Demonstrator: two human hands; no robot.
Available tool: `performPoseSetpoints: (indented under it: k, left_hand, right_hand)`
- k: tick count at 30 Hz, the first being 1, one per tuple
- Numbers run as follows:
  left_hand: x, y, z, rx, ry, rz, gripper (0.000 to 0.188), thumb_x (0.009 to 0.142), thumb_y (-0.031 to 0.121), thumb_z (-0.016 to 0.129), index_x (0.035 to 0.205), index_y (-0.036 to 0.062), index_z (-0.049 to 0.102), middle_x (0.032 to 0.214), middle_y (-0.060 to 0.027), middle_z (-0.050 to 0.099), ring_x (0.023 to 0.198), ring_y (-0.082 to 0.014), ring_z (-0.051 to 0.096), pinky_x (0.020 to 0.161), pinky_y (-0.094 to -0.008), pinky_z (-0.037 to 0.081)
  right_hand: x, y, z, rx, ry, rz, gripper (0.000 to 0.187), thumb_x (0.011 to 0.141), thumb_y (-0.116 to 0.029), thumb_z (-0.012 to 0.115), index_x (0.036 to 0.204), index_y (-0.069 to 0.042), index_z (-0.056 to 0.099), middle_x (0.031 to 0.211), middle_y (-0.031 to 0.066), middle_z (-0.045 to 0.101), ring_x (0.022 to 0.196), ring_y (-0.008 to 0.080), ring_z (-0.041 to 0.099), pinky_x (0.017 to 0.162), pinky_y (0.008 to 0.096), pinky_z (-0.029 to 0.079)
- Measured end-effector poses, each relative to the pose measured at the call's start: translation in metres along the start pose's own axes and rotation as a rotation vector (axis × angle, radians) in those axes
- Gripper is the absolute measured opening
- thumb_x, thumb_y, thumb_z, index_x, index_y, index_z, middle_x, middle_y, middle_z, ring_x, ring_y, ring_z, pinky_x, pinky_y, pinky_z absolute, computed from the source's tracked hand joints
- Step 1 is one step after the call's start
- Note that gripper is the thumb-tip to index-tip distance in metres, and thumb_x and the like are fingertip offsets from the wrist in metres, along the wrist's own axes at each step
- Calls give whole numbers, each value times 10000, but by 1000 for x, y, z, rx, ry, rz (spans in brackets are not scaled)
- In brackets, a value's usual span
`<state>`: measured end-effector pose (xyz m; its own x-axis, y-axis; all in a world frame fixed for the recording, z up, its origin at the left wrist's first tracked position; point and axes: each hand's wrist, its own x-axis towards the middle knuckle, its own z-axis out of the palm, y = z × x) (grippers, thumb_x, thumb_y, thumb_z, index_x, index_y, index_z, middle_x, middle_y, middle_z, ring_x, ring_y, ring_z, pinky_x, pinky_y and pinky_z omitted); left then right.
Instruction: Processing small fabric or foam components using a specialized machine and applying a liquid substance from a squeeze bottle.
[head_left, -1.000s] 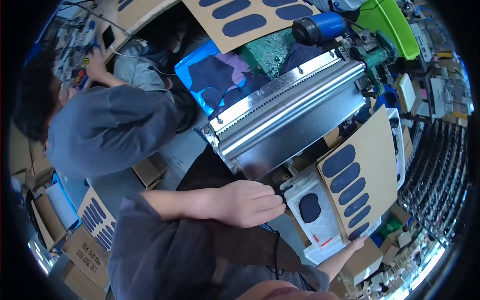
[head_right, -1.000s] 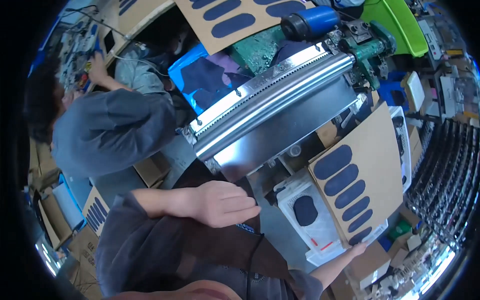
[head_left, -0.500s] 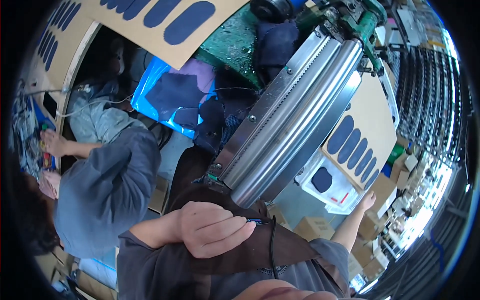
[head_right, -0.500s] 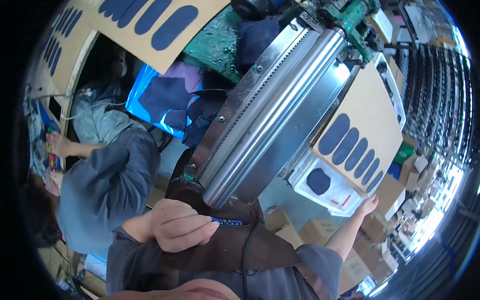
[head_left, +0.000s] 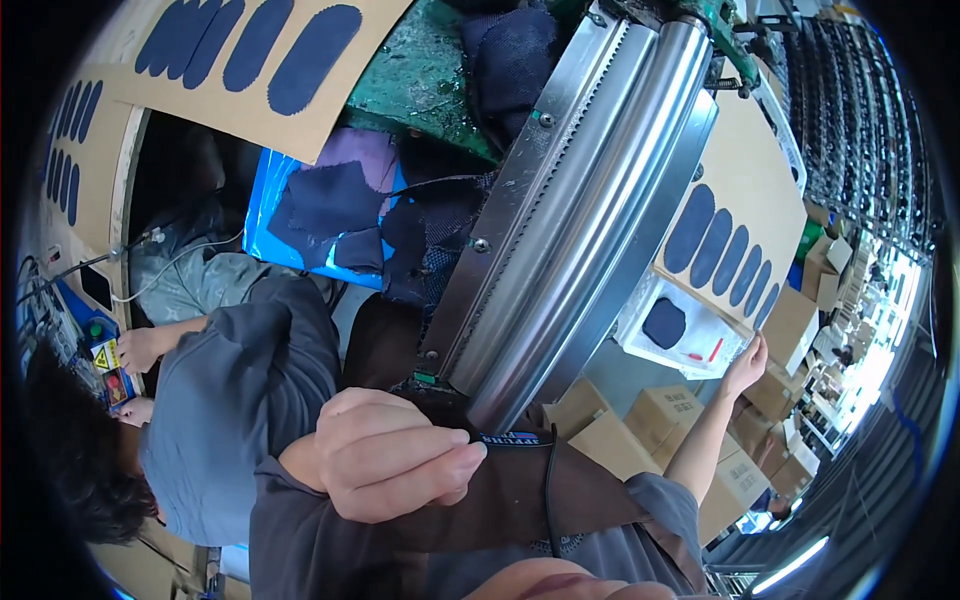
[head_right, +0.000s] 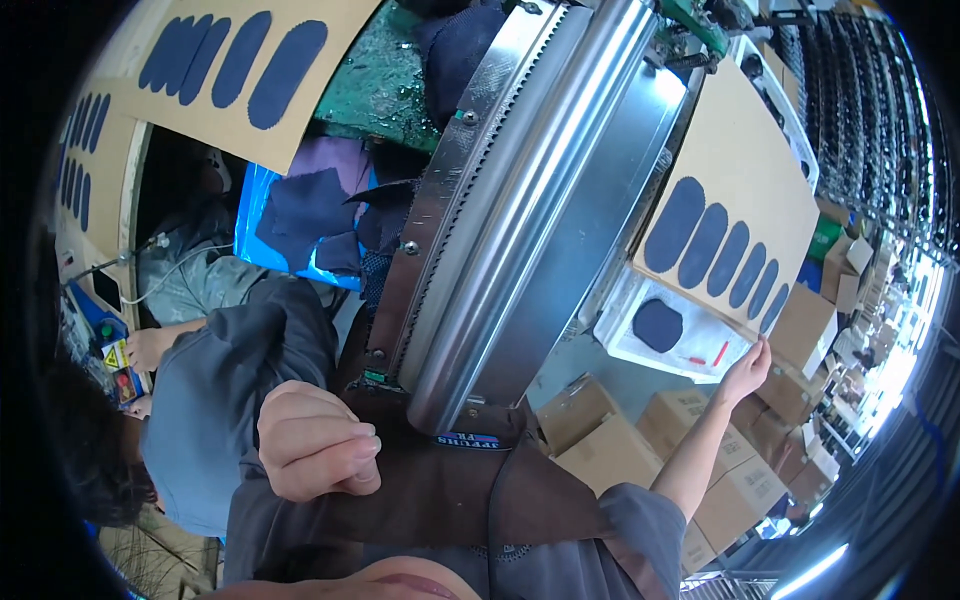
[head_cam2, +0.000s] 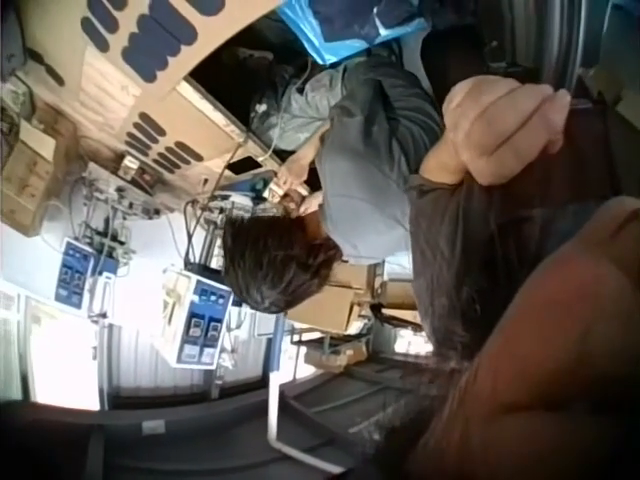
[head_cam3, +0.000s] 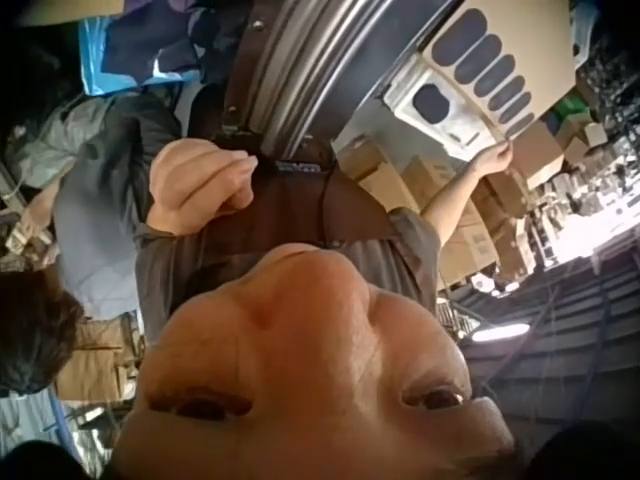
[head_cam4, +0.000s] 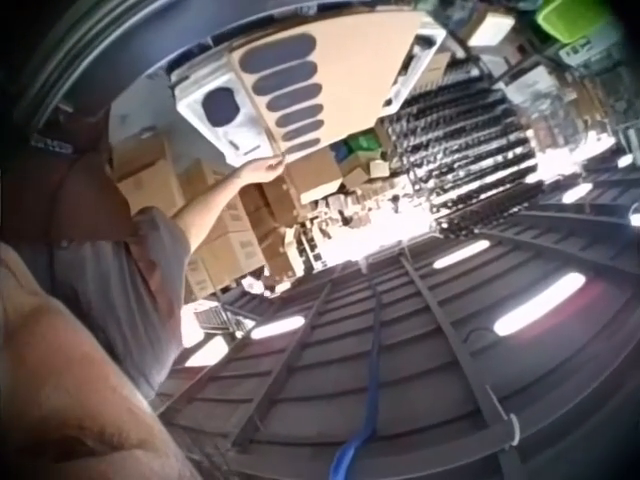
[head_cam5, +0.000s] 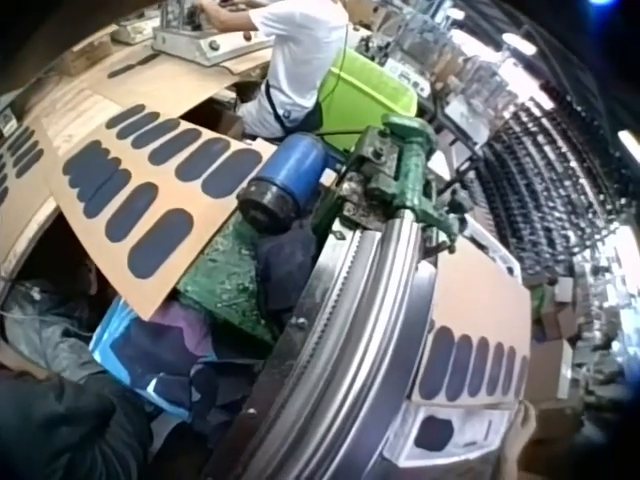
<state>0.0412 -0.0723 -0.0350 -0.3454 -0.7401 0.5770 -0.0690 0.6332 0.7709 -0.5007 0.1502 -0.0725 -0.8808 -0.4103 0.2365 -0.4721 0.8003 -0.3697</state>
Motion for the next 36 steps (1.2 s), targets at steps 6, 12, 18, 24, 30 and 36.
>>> performPoseSetpoints:
  k: [6, 12, 18, 24, 30, 36]
  left_hand:
    - [5, -3, 2, -18, 40, 0, 94, 860, 111, 741, 951, 87, 743, 932, -19, 706, 690, -105, 593, 625, -217, 497]
    - [4, 4, 10, 16, 196, -10, 63, 856, 117, 745, 915, 99, 734, 900, -3, 695, 693, -94, 587, 615, -217, 492]
    - [6, 5, 13, -33, 158, 49, 72, 849, 65, 720, 913, 91, 700, 873, -34, 684, 679, -118, 579, 603, -221, 486]
    - [1, 4, 5, 112, 267, 143, 119, 875, -4, 557, 951, 47, 633, 841, -111, 605, 648, -195, 497, 563, -272, 455]
    - [-8, 10, -16, 318, 236, 233, 192, 964, 126, 503, 1057, 36, 646, 858, -99, 562, 644, -191, 451, 545, -302, 412]
    - [-28, 26, 22, 217, 314, 200, 586, 993, 290, 538, 1501, 84, 330, 1453, -250, 351, 1215, -377, 507, 950, -421, 469]
  right_hand:
    - [-8, 4, 7, 18, 9, -55, 302, 1031, -184, 526, 1189, 21, 681, 1158, 131, 716, 1058, 231, 659, 957, 296, 488]
    - [-26, -12, 7, 51, 6, -111, 288, 1035, -154, 512, 1187, 22, 681, 1162, 126, 713, 1083, 226, 657, 969, 299, 489]
    - [-68, -11, -10, 194, -29, -60, 276, 1035, -127, 512, 1220, 13, 663, 1189, 107, 701, 1081, 217, 647, 973, 299, 488]
    - [-163, -48, -7, 265, -159, -93, 274, 1018, -40, 517, 1263, -18, 639, 1178, 87, 674, 1003, 166, 653, 919, 269, 505]
    - [-272, -42, 23, 390, -453, -281, 311, 891, 75, 567, 1177, -6, 656, 1179, 112, 670, 776, 168, 617, 694, 269, 520]
    - [-296, -13, 116, 339, -800, -166, 337, 911, -148, 608, 1239, -72, 626, 1090, 84, 699, 827, 280, 666, 767, 355, 526]
